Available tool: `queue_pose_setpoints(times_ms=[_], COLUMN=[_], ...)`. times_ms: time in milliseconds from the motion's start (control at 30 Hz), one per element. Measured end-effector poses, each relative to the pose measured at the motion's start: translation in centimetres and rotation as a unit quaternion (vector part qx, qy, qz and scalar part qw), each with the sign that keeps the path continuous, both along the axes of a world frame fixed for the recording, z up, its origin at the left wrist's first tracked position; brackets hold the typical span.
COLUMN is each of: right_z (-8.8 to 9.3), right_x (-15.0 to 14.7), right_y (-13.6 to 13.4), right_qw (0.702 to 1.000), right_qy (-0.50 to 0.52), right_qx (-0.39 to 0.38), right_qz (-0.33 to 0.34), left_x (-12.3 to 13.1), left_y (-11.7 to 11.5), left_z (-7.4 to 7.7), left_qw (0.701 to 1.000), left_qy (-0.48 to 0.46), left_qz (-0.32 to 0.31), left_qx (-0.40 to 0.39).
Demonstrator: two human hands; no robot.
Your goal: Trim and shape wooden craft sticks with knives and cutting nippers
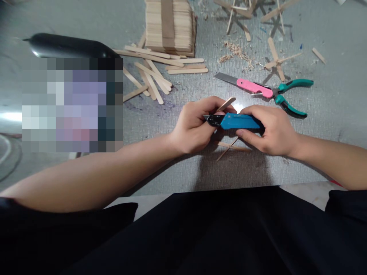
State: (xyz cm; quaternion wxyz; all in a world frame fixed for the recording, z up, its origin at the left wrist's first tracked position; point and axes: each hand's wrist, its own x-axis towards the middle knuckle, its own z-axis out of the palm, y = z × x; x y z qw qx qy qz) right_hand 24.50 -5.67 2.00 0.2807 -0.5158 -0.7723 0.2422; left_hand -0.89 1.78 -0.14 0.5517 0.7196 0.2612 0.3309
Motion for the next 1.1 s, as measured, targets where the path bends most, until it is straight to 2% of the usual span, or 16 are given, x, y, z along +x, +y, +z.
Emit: queue_pose_setpoints(times_ms=[400, 633, 800, 1100], right_z=[0.13, -0.06, -0.18, -0.24], right_x=[0.04, 0.05, 0.3, 0.31], right_y=[0.07, 0.13, 0.15, 0.02], right_qw=[1.0, 0.999, 1.0, 0.999], right_qy=[-0.01, 0.002, -0.02, -0.022], right_qx=[0.0, 0.033, 0.019, 0.025], right_qz=[0.007, 0.014, 0.015, 0.015], left_x=[-0.02, -0.01, -0.04, -0.1], left_y=[0.14, 0.18, 0.23, 0.11], left_z=[0.14, 0.09, 0.01, 0.21], left_qw=[1.0, 0.999, 0.999, 0.999], left_qy=[0.004, 0.027, 0.029, 0.045], left_qz=[-0.005, -0.009, -0.009, -0.006], left_qx=[0.02, 0.017, 0.03, 0.015])
